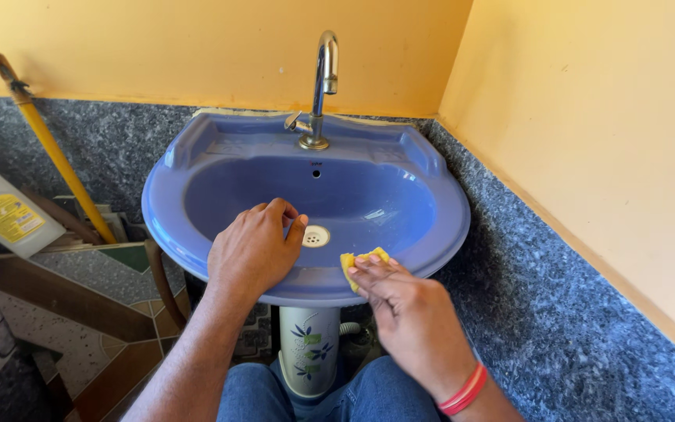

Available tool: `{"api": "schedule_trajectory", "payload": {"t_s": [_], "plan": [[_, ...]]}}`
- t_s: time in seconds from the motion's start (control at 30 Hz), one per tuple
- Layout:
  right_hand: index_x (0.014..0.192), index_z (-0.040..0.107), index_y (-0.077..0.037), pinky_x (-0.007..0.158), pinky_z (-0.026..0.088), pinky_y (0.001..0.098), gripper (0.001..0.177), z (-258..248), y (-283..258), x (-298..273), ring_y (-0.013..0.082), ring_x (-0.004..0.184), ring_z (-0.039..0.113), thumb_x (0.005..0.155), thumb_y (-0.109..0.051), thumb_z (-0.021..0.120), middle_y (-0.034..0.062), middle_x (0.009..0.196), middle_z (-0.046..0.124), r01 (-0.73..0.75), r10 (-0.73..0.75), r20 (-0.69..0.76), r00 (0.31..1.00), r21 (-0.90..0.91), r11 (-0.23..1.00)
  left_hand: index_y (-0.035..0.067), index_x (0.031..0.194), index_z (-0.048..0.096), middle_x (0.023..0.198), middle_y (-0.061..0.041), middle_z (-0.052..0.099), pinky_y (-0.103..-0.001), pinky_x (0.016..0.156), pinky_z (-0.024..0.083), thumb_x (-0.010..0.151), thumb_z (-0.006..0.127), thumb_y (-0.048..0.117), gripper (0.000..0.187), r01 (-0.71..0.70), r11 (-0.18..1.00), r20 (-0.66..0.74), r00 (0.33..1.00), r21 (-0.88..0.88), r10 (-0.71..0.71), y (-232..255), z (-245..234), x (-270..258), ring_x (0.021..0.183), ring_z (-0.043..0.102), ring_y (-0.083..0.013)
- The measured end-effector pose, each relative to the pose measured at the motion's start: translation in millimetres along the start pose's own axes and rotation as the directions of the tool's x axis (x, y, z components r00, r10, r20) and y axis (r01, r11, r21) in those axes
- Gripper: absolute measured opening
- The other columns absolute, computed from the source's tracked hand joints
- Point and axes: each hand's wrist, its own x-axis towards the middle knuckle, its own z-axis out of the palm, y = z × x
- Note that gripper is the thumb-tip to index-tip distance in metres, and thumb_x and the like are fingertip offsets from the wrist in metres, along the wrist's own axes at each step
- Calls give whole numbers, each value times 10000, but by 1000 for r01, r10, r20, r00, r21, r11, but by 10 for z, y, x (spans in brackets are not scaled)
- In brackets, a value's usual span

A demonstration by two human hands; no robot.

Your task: The person cleans a blue bathroom sink using a yellow sponge. They turn on the tap to wet the sponge, then scrub the sink basin, faucet, and surrounding countertop. The person repeatedly rinses the sponge under running water and continues wiping the surfaces.

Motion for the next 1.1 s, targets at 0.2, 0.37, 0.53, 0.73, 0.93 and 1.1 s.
{"api": "schedule_trajectory", "payload": {"t_s": [0.2, 0.37, 0.53, 0.73, 0.93, 1.1], "plan": [[1039, 818, -95, 1040, 473, 340, 229, -196, 204, -61, 186, 1127, 739, 833, -41, 734, 88, 1120, 791, -116, 118, 28, 993, -68, 991, 163, 1137, 685, 1101, -57, 730, -432, 895, 553, 1016, 501, 473, 380, -18, 1000, 5, 1000, -7, 18, -21, -6, 0, 1078, 687, -244], [1051, 804, -79, 1014, 553, 315, 241, -259, 252, -53, 180, 1141, 726, 818, -43, 753, 94, 1096, 786, -287, 286, -16, 958, -48, 957, 154, 1138, 683, 1092, -65, 730, -434, 882, 557, 1017, 503, 476, 388, -34, 999, -7, 999, -17, 34, -30, 6, 3, 1079, 686, -239], [1003, 809, -56, 1058, 504, 341, 198, 68, 7, 60, 193, 1078, 767, 831, -9, 724, 100, 1068, 801, -74, 74, -52, 996, -14, 997, 145, 1109, 691, 1079, -71, 732, -444, 862, 558, 995, 534, 462, 372, -50, 998, -56, 997, -40, 48, -40, 29, 13, 1059, 687, -261], [995, 813, -58, 1004, 560, 322, 215, 242, -181, 171, 216, 1045, 769, 812, -1, 717, 103, 1062, 798, -120, 119, 18, 993, 35, 992, 128, 1069, 702, 1045, -81, 741, -452, 845, 556, 993, 549, 445, 360, -43, 997, -82, 996, -64, 38, -51, 35, 0, 1031, 696, -280], [1001, 809, -60, 1007, 558, 320, 203, -49, 69, 7, 198, 1093, 753, 823, -30, 717, 97, 1106, 790, -149, 149, -3, 989, -41, 988, 121, 1048, 705, 1025, -82, 740, -449, 833, 557, 995, 547, 440, 360, -71, 994, -95, 993, -82, 64, -70, 37, -12, 997, 704, -284], [1054, 767, -11, 1010, 542, 342, 193, -143, 185, -90, 258, 1259, 660, 874, -39, 703, 130, 1229, 746, -230, 231, 6, 973, -7, 973, 116, 1041, 708, 993, -91, 745, -451, 834, 552, 1001, 547, 439, 364, -96, 992, -107, 990, -87, 86, -95, 38, -7, 974, 706, -294]]}}
